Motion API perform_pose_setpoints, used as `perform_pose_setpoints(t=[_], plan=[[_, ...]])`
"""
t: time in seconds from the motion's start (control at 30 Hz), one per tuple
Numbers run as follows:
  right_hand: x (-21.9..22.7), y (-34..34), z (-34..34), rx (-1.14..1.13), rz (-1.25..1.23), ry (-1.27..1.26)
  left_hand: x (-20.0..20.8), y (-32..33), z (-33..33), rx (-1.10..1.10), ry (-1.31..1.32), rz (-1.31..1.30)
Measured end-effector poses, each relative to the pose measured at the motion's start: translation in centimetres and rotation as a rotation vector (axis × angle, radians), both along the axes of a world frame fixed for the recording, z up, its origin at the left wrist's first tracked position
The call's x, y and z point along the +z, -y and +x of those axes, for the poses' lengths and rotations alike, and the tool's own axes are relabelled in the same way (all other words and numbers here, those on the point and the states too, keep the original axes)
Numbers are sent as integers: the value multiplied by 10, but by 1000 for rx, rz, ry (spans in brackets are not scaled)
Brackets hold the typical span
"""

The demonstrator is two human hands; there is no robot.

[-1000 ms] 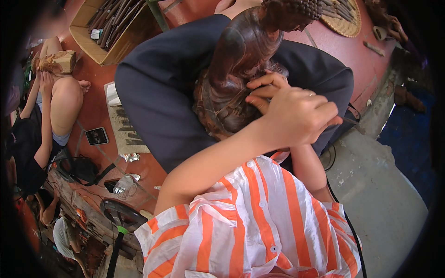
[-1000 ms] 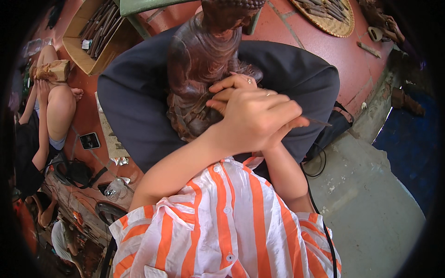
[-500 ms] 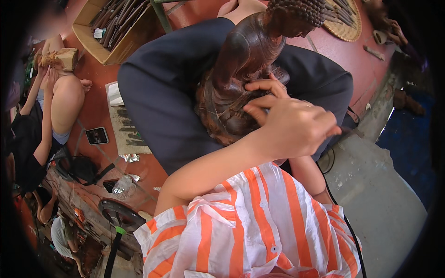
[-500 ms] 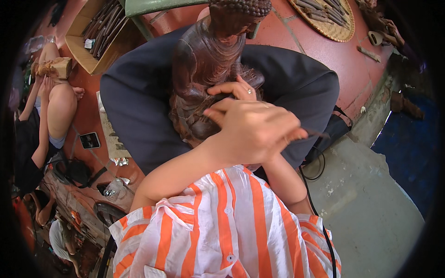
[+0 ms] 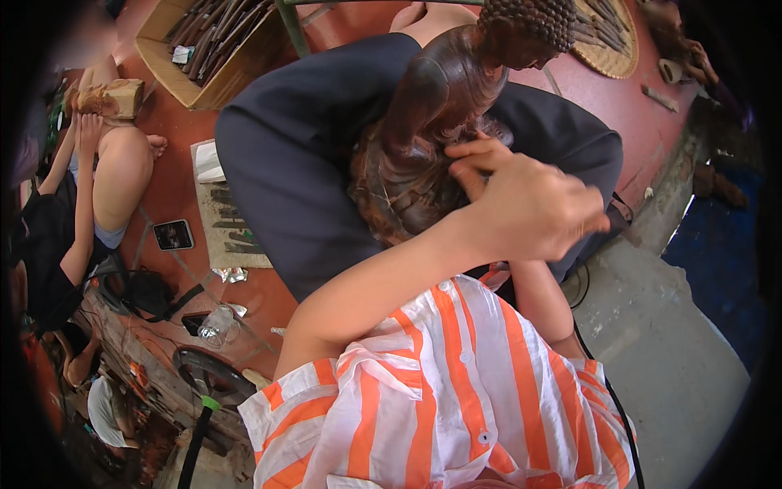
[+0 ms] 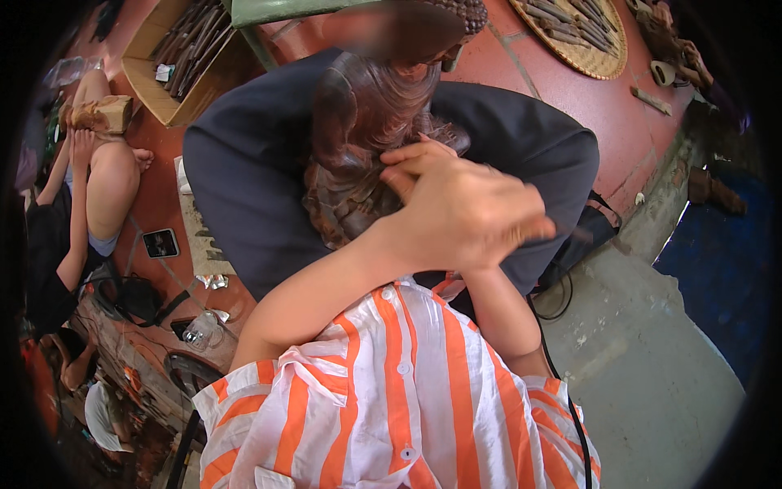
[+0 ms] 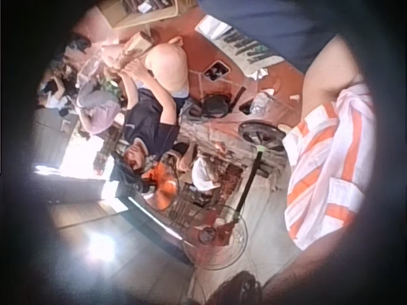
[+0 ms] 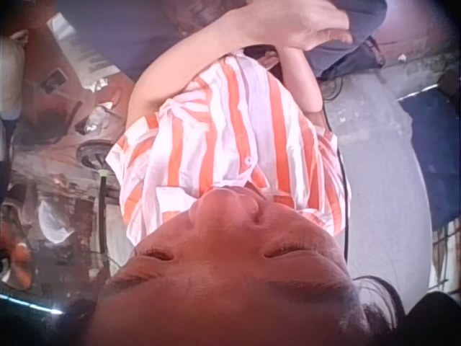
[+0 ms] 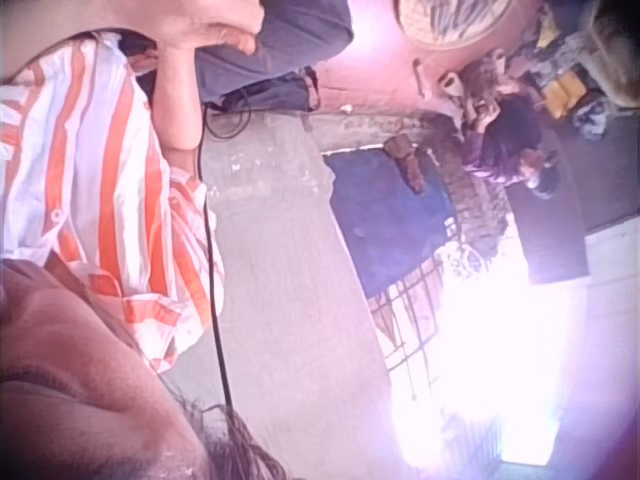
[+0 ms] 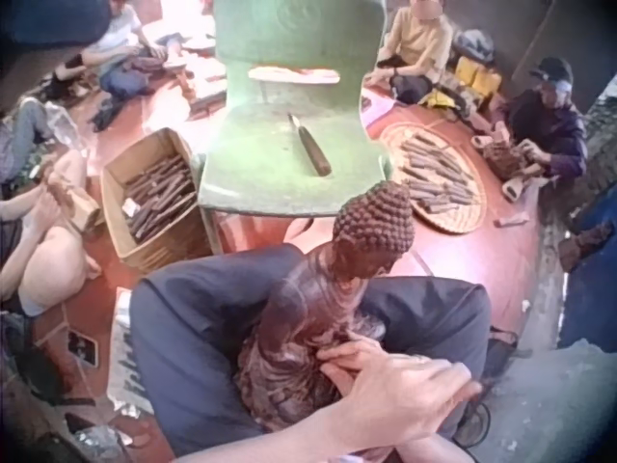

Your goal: The person carves a wooden Buddha statue using a small chisel, focusing on the torso and base. They hold the statue with one hand and carefully remove wood with the other, occasionally rotating the piece to access different areas.

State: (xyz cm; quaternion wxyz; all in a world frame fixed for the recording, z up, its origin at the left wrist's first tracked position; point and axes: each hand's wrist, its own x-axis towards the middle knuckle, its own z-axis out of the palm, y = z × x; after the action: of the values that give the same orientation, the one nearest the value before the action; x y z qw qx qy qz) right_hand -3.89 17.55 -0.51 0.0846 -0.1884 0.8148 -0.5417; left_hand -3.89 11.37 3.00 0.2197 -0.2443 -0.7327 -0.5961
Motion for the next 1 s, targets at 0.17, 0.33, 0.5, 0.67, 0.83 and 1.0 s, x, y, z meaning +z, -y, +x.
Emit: perform_pose_setpoints(t=[0.17, 0.33, 0.5, 0.67, 0.83, 1.0], plan=[[4, 0, -2, 101, 150, -234, 1, 8, 10, 72, 140, 9], [22, -5, -6, -124, 127, 87, 2, -11, -10, -124, -93, -56], [10, -24, 0, 69, -29, -233, 16, -21, 8, 2, -8, -53], [15, 2, 8, 67, 175, -197, 9, -14, 5, 251, 82, -2], [14, 11, 12, 61, 231, -193, 7, -3, 7, 305, 212, 39], [-11, 9, 7, -30, -10, -165, 4, -7, 0, 236, 91, 34]])
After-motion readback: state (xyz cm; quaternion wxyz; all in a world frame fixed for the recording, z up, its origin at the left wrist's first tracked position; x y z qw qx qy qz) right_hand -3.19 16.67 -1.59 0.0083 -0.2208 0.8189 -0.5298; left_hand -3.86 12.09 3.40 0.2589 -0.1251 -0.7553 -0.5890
